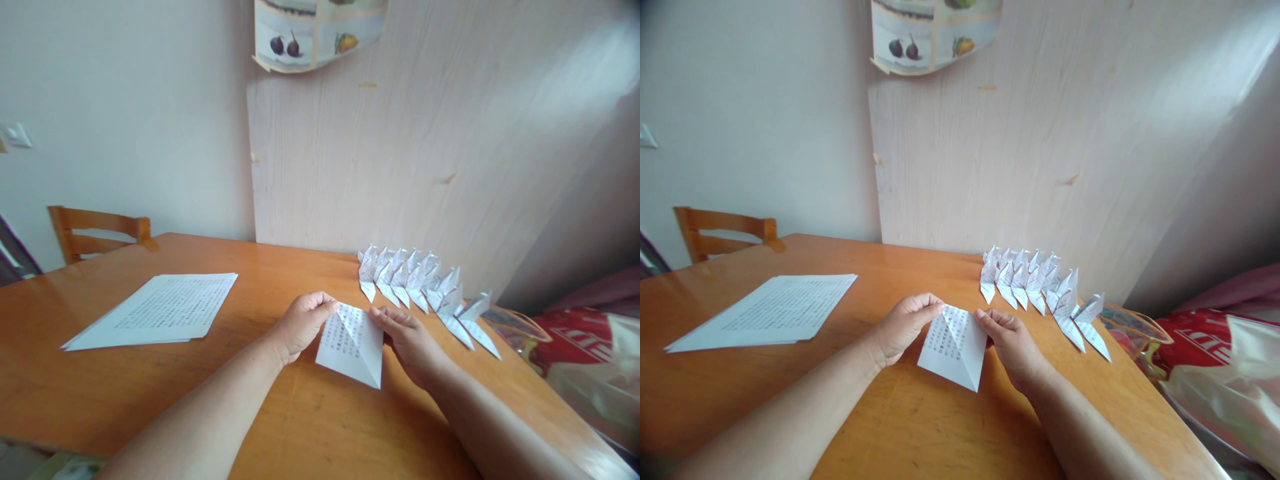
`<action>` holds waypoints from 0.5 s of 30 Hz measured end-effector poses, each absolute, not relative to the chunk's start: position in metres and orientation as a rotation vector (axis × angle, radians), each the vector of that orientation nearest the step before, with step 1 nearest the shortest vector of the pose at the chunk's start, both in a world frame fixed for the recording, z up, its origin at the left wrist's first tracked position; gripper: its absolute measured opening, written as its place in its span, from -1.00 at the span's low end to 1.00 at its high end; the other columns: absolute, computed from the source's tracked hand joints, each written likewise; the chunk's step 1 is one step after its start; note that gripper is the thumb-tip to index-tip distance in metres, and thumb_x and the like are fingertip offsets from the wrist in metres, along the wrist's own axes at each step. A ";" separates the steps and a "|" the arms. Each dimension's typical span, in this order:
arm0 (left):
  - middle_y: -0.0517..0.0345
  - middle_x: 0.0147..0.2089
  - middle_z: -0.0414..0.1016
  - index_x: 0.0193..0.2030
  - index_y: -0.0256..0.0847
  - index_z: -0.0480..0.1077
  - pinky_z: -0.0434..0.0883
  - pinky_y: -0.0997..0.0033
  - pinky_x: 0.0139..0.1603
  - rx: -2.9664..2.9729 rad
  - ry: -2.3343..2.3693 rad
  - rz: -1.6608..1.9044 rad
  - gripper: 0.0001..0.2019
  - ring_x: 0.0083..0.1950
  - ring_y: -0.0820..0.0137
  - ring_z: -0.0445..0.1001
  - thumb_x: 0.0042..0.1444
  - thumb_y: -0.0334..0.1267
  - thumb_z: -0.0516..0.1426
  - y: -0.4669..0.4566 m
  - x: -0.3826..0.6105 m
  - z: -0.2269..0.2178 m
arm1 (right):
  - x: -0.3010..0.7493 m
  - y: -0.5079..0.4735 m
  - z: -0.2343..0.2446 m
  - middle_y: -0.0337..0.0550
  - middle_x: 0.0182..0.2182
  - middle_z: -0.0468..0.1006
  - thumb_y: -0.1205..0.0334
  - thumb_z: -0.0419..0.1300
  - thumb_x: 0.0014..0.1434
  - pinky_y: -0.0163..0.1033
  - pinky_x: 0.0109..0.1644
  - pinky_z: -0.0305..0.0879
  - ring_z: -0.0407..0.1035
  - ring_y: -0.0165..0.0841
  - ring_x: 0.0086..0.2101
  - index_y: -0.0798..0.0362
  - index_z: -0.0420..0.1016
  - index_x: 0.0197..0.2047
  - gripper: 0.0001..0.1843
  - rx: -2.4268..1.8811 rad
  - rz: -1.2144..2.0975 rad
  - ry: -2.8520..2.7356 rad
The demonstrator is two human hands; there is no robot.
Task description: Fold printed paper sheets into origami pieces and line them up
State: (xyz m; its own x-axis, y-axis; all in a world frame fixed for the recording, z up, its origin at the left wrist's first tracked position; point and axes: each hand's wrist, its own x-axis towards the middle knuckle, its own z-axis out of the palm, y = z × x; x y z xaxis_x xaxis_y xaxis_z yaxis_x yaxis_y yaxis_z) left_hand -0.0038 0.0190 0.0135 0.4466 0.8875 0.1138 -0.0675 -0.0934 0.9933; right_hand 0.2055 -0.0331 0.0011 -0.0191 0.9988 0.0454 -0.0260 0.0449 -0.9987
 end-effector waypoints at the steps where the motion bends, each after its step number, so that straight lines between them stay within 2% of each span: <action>1: 0.14 -0.33 0.49 -0.32 -0.25 0.41 0.33 0.37 -0.20 1.439 0.770 0.953 -0.72 -0.29 0.37 0.42 0.16 -0.04 0.18 0.019 -0.003 0.013 | 0.206 -0.033 0.000 -0.25 -0.54 0.41 -0.17 0.25 0.17 -0.23 -0.35 0.11 0.21 -0.40 -0.50 0.05 0.41 -0.47 -0.55 -1.148 1.190 -1.236; 7: 0.19 -0.38 0.45 -0.34 -0.24 0.38 0.31 0.38 -0.22 1.437 0.776 0.965 -0.73 -0.33 0.40 0.38 0.12 -0.05 0.21 0.018 -0.002 0.014 | 0.203 -0.034 0.000 -0.22 -0.51 0.47 -0.17 0.27 0.16 -0.22 -0.34 0.17 0.29 -0.37 -0.48 0.04 0.42 -0.45 -0.56 -1.136 1.226 -1.177; 12: 0.15 -0.35 0.50 -0.32 -0.25 0.40 0.33 0.36 -0.16 1.381 0.850 1.085 -0.75 -0.28 0.37 0.42 0.10 -0.08 0.22 0.022 -0.002 0.012 | 0.196 -0.039 0.005 -0.07 -0.38 0.59 -0.22 0.21 0.18 -0.14 -0.26 0.30 0.45 -0.21 -0.36 0.02 0.57 -0.28 -0.56 -1.081 1.472 -1.125; 15: 0.16 -0.32 0.51 -0.32 -0.25 0.40 0.32 0.37 -0.13 1.353 0.887 1.169 -0.78 -0.24 0.37 0.42 0.10 -0.12 0.22 0.024 -0.002 0.012 | 0.194 -0.041 0.005 -0.07 -0.34 0.61 -0.17 0.27 0.14 -0.18 -0.26 0.29 0.43 -0.26 -0.37 0.04 0.59 -0.24 -0.59 -1.075 1.480 -1.169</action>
State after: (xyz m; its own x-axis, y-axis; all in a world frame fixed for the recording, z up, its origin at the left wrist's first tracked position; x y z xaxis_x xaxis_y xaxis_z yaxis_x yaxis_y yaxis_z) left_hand -0.0019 0.0238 0.0122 0.2362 0.9591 0.1561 -0.1081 -0.1338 0.9851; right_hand 0.1939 -0.0409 0.0053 -0.1812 0.9799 -0.0834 -0.1456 -0.1106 -0.9831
